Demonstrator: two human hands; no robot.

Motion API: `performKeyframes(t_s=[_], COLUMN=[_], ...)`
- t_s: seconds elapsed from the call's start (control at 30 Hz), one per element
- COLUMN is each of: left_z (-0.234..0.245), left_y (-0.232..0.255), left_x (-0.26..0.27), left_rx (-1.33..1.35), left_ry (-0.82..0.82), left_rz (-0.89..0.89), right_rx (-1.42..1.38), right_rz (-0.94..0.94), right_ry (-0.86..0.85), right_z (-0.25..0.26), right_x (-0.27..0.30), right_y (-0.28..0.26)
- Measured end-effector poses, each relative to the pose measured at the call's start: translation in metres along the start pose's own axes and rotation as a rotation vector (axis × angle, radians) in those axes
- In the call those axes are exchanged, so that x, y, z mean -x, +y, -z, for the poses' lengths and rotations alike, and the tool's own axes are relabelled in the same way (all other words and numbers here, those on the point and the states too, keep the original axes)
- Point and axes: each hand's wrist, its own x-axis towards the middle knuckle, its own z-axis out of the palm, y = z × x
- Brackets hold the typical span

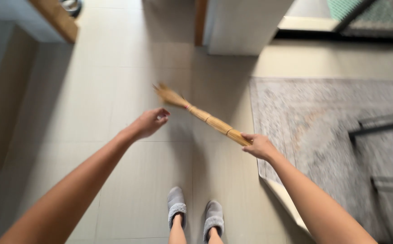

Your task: Sweep the floor of the house using a hand broom.

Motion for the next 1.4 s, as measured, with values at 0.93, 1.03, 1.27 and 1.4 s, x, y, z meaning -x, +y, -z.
performKeyframes(t_s=[0.93, 1.03, 1.27, 1.4], left_z=[-0.045, -0.052, -0.064, -0.074], left_y=[0.022, 0.036, 0.064, 0.066], left_x=[-0.084, -0.09, -0.084, -0.081], left_rx=[-0.095, -0.132, -0.128, -0.152], left_ry=[-0.259, -0.271, -0.336, -0.374], left_rz=[-0.138, -0.17, -0.153, -0.144], right_rx=[-1.018, -0.517, -0.689, -0.632], right_rz=[-0.724, -0.716, -0.998, -1.071], right_ry=[-0.039, 0.074, 0.23, 0.061], right_z=[-0.071, -0.044, -0.09, -0.099], right_x=[0.077, 0.11, 0.113, 0.127], right_y=[-0.006, -0.015, 0.066, 0.047])
